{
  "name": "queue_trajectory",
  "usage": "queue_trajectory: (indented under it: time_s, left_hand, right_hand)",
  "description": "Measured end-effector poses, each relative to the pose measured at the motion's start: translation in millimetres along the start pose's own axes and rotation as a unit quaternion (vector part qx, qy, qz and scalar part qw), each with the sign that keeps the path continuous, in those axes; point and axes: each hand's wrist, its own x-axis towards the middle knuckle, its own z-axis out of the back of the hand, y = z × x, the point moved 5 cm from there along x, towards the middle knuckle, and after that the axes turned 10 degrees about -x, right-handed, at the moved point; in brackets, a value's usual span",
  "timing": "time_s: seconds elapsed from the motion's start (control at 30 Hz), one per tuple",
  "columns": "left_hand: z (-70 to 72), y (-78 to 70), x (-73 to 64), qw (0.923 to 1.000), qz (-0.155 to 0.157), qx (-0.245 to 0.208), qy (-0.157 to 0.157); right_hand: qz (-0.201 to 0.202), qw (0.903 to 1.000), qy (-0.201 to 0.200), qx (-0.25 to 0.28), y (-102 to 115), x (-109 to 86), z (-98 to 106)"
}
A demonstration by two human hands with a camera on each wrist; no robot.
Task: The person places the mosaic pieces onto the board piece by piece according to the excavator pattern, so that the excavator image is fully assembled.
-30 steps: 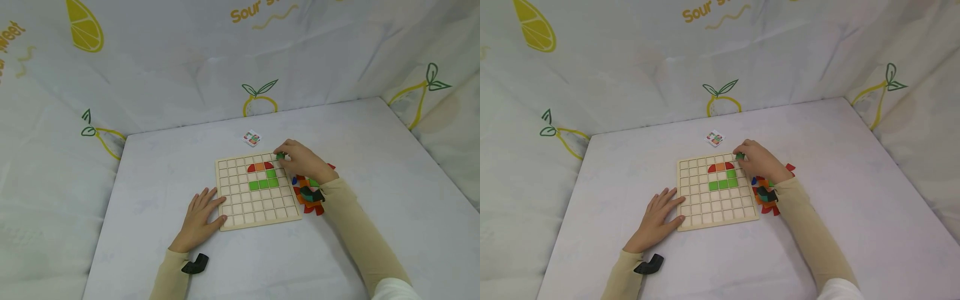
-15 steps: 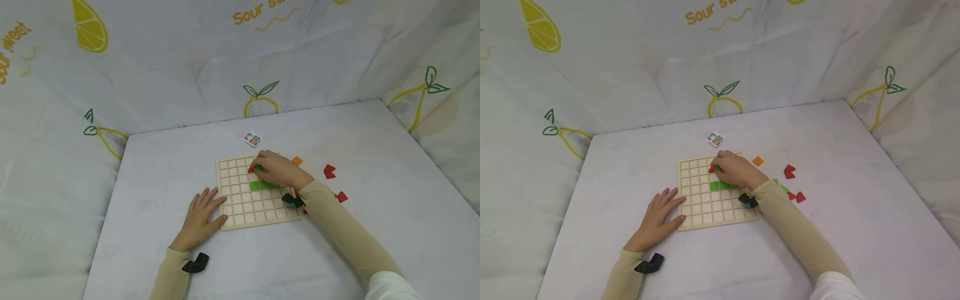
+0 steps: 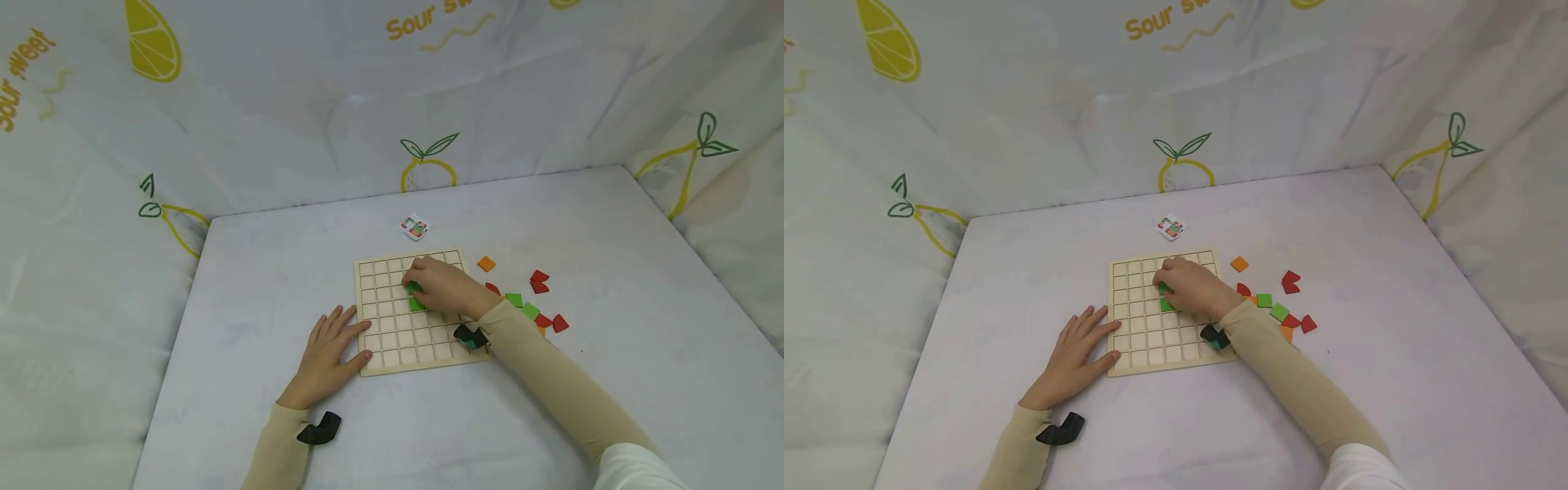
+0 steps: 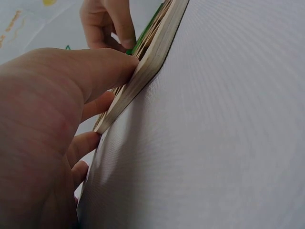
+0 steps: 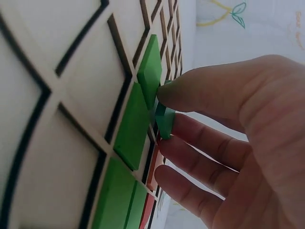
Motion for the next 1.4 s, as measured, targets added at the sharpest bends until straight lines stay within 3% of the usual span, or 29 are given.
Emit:
queue_trajectory:
  time_s: [0.5, 0.77, 1.1, 1.4]
  left_hand:
    - [0.4, -0.7, 0.0, 0.9999, -0.013, 0.006, -0.007]
    - [0.2, -1.2, -0.3, 0.9998, -0.017, 0.009, -0.01]
    - [-0.2, -0.4, -0.5, 0.9998, -0.013, 0.011, -0.01]
    - [-0.4, -2.6, -0.8, 0.9999, -0.007, 0.006, -0.005]
  right_hand:
    - [-0.003, 1.0, 0.009, 0.0, 0.9, -2.3, -0.7]
    - [-0.004, 0.9996, -0.001, 0.027, -1.9, -16.1, 19.0]
    - [-0.046, 0.9916, 0.021, 0.119, -31.7, -47.1, 37.5]
    - [-0.093, 0.9909, 0.028, 0.092, -59.8, -70.5, 43.4]
